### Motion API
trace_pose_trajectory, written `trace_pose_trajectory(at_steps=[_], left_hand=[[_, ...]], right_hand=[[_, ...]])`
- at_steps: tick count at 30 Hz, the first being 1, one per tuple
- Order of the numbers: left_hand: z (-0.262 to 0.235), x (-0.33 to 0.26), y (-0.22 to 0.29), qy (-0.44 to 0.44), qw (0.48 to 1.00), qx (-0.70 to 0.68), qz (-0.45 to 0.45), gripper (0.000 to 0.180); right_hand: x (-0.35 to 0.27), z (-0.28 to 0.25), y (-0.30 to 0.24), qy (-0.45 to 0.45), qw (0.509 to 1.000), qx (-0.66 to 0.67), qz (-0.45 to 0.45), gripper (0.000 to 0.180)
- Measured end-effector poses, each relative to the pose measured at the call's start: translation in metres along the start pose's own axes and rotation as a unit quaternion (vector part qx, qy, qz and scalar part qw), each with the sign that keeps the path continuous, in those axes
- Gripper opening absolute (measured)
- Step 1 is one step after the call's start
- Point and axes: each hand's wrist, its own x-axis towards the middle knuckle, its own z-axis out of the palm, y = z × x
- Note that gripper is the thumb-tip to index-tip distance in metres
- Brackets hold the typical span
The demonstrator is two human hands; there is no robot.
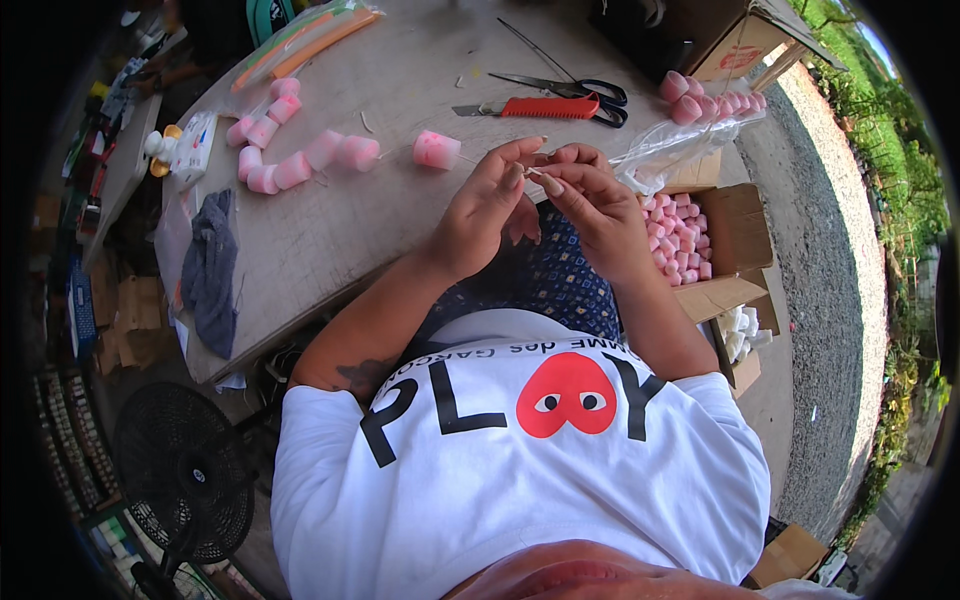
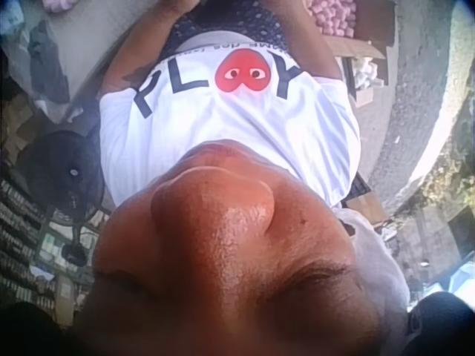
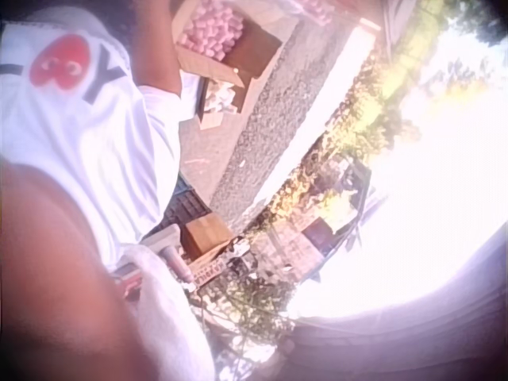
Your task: The person threads pink foam pieces onto a string, ties knots between them, and trims excess string with scissors. The person repeats this process to form a long chain of foam segments.
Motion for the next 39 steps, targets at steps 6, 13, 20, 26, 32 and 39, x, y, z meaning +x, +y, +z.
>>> trace_pose_trajectory(at_steps=[6, 13, 20, 26, 32, 39], left_hand=[[0.002, 0.008, -0.01, -0.031, 0.999, 0.018, -0.013, 0.034], [-0.001, 0.004, 0.001, 0.086, 0.931, 0.323, 0.147, 0.011], [-0.01, 0.004, -0.001, 0.102, 0.898, 0.361, 0.229, 0.006], [-0.015, 0.003, 0.007, 0.065, 0.885, 0.403, 0.225, 0.006], [-0.021, 0.001, 0.014, 0.041, 0.83, 0.48, 0.281, 0.006], [-0.036, 0.001, 0.004, 0.023, 0.949, 0.249, 0.194, 0.007]], right_hand=[[0.002, -0.006, 0.005, 0.017, 0.998, -0.046, -0.032, 0.012], [0.001, -0.002, 0.007, 0.049, 0.976, -0.201, -0.068, 0.01], [0.001, 0.009, 0.003, 0.021, 0.973, -0.22, -0.068, 0.01], [0.002, 0.008, 0.005, 0.054, 0.954, -0.267, -0.122, 0.01], [0.001, 0.007, 0.009, -0.008, 0.981, -0.193, -0.022, 0.01], [0.014, 0.015, -0.004, -0.141, 0.975, 0.122, 0.124, 0.01]])
